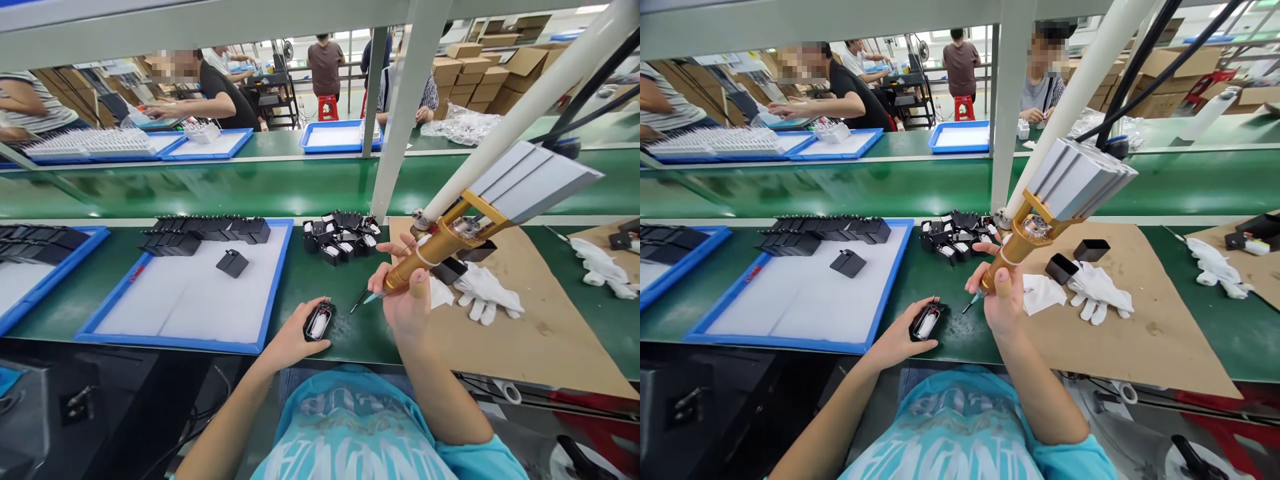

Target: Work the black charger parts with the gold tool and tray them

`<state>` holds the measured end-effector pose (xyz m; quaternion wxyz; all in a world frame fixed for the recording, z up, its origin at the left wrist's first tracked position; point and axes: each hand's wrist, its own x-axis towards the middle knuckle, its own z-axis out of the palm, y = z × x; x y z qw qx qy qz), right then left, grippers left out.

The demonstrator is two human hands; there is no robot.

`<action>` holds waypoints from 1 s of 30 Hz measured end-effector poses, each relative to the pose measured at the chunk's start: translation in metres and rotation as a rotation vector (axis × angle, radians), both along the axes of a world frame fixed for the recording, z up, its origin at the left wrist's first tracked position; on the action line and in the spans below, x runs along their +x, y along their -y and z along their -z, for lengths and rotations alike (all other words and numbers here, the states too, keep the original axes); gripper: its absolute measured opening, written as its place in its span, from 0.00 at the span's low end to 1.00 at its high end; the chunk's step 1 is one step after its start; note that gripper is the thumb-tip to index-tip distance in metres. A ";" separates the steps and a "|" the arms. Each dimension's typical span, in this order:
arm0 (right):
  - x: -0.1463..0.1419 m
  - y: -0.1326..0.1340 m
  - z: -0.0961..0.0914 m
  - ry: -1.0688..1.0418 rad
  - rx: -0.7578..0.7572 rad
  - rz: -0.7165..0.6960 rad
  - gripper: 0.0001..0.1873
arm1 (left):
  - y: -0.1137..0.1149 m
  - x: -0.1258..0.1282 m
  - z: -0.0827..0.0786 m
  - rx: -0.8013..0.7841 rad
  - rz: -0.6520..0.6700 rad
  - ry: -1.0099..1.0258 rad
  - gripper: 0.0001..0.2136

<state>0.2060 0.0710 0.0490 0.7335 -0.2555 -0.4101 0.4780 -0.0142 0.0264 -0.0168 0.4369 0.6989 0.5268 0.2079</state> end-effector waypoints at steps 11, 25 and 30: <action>-0.029 0.009 -0.003 -0.116 0.038 -0.160 0.24 | 0.013 0.015 0.029 0.344 -0.283 -0.009 0.15; -0.043 0.014 -0.008 -0.167 0.080 -0.192 0.22 | 0.018 0.030 -0.003 0.550 -0.300 -0.031 0.15; -0.042 0.016 -0.008 -0.146 0.070 -0.172 0.16 | 0.019 0.031 -0.009 0.507 -0.292 -0.025 0.15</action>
